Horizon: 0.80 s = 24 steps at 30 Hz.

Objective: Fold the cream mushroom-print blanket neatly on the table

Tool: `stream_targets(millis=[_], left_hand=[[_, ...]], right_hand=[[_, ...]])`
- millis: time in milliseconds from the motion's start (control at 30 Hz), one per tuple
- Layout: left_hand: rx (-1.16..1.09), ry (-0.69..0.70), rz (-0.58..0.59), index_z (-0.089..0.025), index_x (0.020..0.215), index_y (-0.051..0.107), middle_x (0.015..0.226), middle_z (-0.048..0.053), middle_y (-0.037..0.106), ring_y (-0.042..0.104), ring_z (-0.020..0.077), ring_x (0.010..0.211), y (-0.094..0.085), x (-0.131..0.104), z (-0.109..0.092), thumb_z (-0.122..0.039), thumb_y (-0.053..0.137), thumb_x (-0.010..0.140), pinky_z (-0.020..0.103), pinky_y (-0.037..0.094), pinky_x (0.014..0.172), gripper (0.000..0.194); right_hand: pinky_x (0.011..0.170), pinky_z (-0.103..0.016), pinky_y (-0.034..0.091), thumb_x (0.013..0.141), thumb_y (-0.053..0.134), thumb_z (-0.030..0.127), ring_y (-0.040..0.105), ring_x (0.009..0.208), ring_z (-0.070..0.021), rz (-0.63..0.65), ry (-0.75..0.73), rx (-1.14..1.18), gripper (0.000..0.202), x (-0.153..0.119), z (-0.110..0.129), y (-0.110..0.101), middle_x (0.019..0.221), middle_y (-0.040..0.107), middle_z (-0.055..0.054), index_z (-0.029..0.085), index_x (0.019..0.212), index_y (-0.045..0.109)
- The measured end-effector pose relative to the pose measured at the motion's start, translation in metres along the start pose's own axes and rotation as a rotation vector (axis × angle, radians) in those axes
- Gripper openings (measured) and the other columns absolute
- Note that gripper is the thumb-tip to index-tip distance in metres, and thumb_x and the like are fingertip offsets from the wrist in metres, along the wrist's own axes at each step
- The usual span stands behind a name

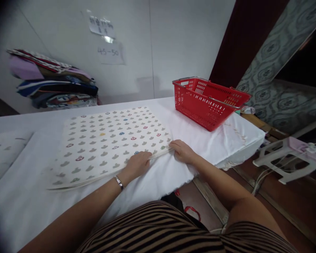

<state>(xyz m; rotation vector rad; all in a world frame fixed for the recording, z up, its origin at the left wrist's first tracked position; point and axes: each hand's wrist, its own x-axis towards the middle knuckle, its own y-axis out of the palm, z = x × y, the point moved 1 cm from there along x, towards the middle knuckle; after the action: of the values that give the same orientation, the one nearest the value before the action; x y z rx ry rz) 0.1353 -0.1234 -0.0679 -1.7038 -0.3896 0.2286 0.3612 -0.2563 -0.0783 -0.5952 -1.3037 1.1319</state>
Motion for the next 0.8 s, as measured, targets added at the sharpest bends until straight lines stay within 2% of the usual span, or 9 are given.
stream_targets(millis=[100,167,233,300,400,467,567,667,800], left_hand=[[-0.075,-0.092,0.017,-0.02,0.103,0.057,0.097,0.005,0.065,0.059,0.0206,0.092,-0.005,0.003,0.001,-0.014,0.047,0.082,0.032,0.044,0.076,0.025],[-0.097,-0.109,0.02,-0.021,0.103,0.057,0.098,0.005,0.065,0.059,0.0207,0.092,-0.006,0.005,0.002,-0.015,0.046,0.081,0.032,0.043,0.076,0.025],[-0.115,-0.107,0.013,-0.02,0.102,0.058,0.098,0.005,0.066,0.06,0.0208,0.091,-0.008,0.006,0.002,-0.014,0.046,0.08,0.032,0.043,0.076,0.025],[-0.144,-0.114,0.01,-0.02,0.101,0.058,0.098,0.005,0.066,0.06,0.0207,0.089,-0.009,0.006,0.003,-0.015,0.046,0.079,0.032,0.043,0.075,0.026],[-0.183,-0.131,0.012,-0.02,0.102,0.059,0.1,0.004,0.066,0.06,0.0204,0.088,-0.011,0.006,0.005,-0.016,0.046,0.079,0.032,0.043,0.075,0.026],[-0.197,-0.133,0.008,-0.02,0.102,0.059,0.1,0.005,0.067,0.06,0.0204,0.088,-0.01,0.006,0.006,-0.017,0.047,0.078,0.032,0.043,0.076,0.026],[-0.203,-0.121,-0.007,-0.019,0.102,0.059,0.1,0.005,0.067,0.06,0.0206,0.089,-0.009,0.007,0.007,-0.017,0.047,0.078,0.032,0.043,0.077,0.027],[-0.201,-0.115,-0.014,-0.019,0.102,0.059,0.1,0.004,0.066,0.06,0.0208,0.091,-0.007,0.006,0.008,-0.017,0.047,0.078,0.033,0.043,0.079,0.026],[-0.181,-0.105,0.002,-0.02,0.104,0.059,0.102,0.004,0.066,0.059,0.0203,0.092,-0.007,0.006,0.007,-0.017,0.047,0.079,0.033,0.044,0.08,0.027]], right_hand=[[0.092,-0.041,0.044,0.07,0.046,0.004,0.05,0.106,-0.0237,-0.007,0.039,-0.053,0.046,0.001,-0.001,-0.003,0.112,0.057,-0.014,0.014,0.114,0.053],[0.09,-0.038,0.043,0.072,0.048,0.007,0.051,0.104,-0.0232,0.019,0.119,-0.079,0.039,0.0,0.0,-0.005,0.109,0.058,-0.014,0.013,0.109,0.055],[0.085,-0.033,0.044,0.074,0.05,0.011,0.053,0.097,-0.0218,0.069,0.263,-0.094,0.03,-0.002,0.002,-0.006,0.102,0.06,-0.012,0.014,0.103,0.057],[0.075,-0.029,0.043,0.077,0.051,0.016,0.056,0.085,-0.0188,0.114,0.471,-0.077,0.021,-0.003,0.005,-0.006,0.092,0.063,-0.008,0.016,0.097,0.06],[0.063,-0.023,0.039,0.079,0.052,0.022,0.056,0.07,-0.0145,0.129,0.763,0.072,0.017,-0.001,0.007,-0.004,0.078,0.064,-0.002,0.019,0.091,0.064],[0.059,-0.021,0.037,0.077,0.054,0.023,0.056,0.068,-0.0135,0.135,0.857,0.19,0.018,0.002,0.005,-0.002,0.075,0.065,0.0,0.018,0.089,0.067],[0.058,-0.021,0.037,0.073,0.058,0.024,0.058,0.069,-0.0142,0.201,0.886,0.224,0.017,0.009,-0.001,0.001,0.076,0.067,-0.001,0.017,0.084,0.069],[0.058,-0.022,0.036,0.07,0.06,0.025,0.058,0.07,-0.0153,0.275,0.877,0.136,0.019,0.016,-0.006,0.004,0.077,0.067,-0.002,0.017,0.085,0.069],[0.059,-0.022,0.035,0.071,0.056,0.021,0.058,0.071,-0.0151,0.293,0.864,0.043,0.016,0.021,-0.005,0.001,0.078,0.067,-0.003,0.017,0.08,0.069]])
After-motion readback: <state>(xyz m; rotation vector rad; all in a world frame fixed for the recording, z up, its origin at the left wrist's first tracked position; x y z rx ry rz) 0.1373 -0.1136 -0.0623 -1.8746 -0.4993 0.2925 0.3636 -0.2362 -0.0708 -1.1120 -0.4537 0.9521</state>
